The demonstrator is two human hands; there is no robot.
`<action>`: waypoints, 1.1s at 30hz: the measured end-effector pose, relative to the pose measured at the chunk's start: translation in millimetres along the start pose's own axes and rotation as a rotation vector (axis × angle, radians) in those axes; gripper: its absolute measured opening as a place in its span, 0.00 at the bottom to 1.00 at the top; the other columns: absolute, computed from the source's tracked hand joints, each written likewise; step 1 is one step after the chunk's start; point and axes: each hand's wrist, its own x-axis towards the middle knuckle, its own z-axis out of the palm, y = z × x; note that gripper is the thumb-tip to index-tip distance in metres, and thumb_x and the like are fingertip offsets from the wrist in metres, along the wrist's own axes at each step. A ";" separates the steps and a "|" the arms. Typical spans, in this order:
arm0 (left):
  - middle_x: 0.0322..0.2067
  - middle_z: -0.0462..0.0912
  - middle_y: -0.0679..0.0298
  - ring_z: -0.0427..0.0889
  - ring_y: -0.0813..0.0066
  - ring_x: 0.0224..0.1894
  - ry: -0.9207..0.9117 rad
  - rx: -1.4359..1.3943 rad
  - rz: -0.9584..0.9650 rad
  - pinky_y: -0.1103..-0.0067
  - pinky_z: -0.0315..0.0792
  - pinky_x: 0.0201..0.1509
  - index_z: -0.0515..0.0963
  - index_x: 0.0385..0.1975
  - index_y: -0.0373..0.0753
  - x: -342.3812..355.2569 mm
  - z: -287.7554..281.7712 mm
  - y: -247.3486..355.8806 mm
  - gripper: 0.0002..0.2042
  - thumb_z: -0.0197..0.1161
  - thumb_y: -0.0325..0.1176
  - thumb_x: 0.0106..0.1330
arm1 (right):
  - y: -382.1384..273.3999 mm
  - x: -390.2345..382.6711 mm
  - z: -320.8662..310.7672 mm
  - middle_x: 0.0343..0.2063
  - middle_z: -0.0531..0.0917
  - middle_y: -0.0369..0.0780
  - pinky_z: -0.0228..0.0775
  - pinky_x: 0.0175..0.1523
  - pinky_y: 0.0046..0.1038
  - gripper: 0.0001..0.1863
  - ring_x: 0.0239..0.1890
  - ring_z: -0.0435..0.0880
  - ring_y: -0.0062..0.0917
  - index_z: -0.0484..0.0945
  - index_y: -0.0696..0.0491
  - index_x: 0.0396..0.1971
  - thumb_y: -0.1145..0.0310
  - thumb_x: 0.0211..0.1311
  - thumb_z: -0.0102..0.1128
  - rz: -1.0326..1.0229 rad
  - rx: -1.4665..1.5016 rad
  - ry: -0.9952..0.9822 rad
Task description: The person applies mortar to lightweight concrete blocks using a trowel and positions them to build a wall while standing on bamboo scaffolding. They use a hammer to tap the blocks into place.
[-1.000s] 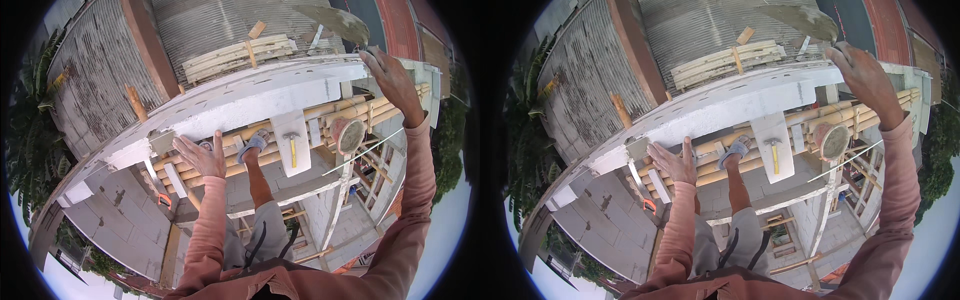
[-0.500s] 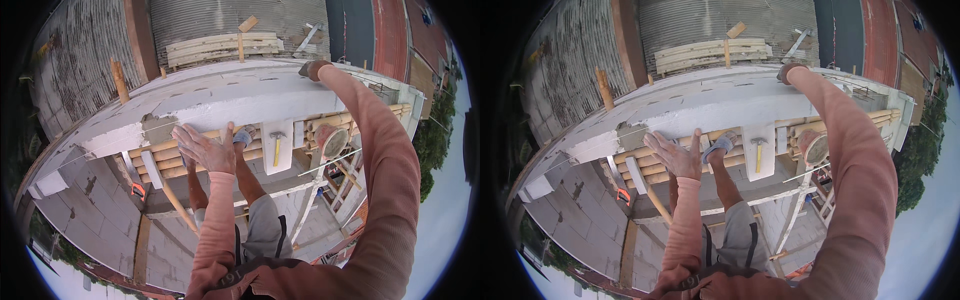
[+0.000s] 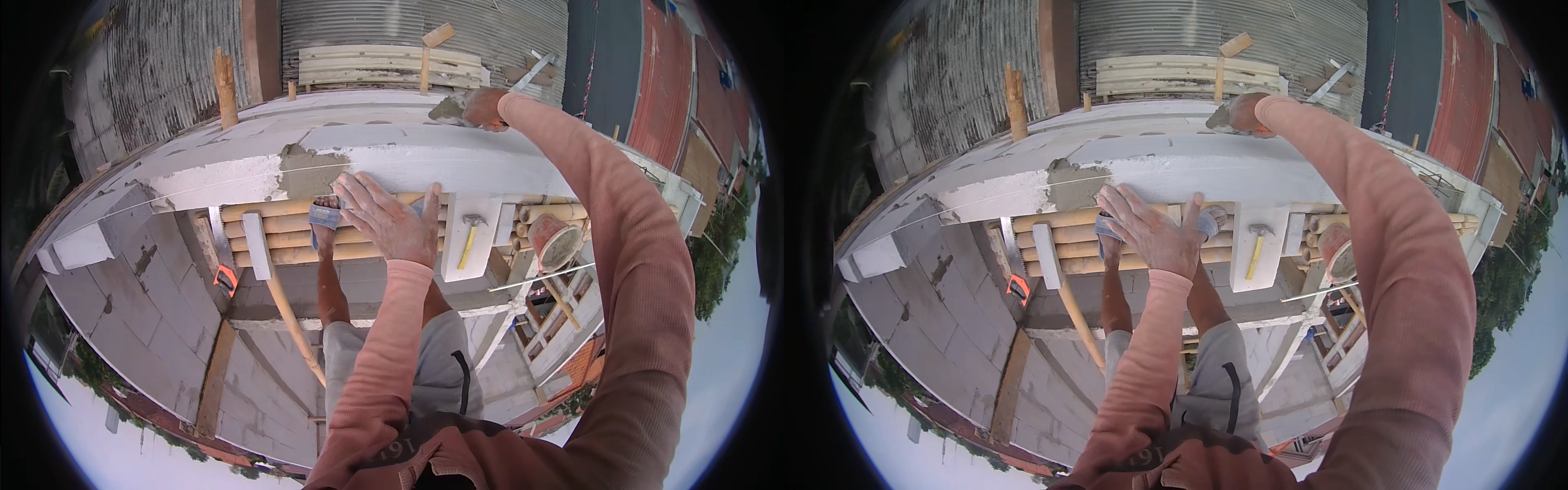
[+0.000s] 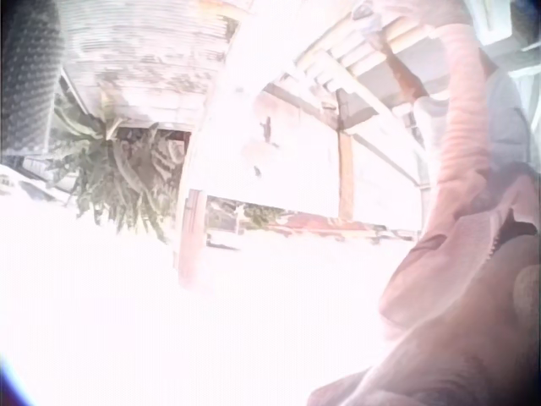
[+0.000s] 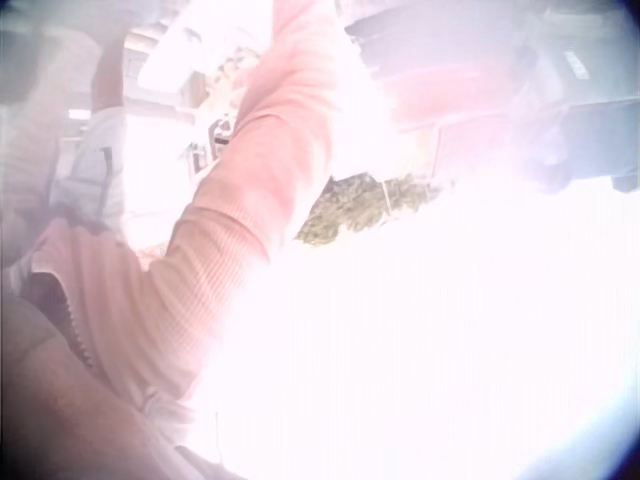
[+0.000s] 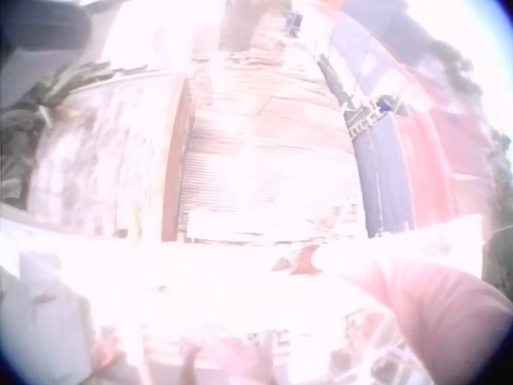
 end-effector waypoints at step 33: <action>0.76 0.35 0.39 0.29 0.42 0.79 -0.065 -0.064 -0.029 0.49 0.32 0.79 0.42 0.74 0.23 0.4 -5.3 -4.8 0.56 0.64 0.61 0.62 | -172.1 -48.8 -114.2 0.18 0.79 0.34 0.59 0.14 0.19 0.27 0.12 0.72 0.13 0.82 0.57 0.38 0.43 0.65 0.62 -0.354 0.773 -0.047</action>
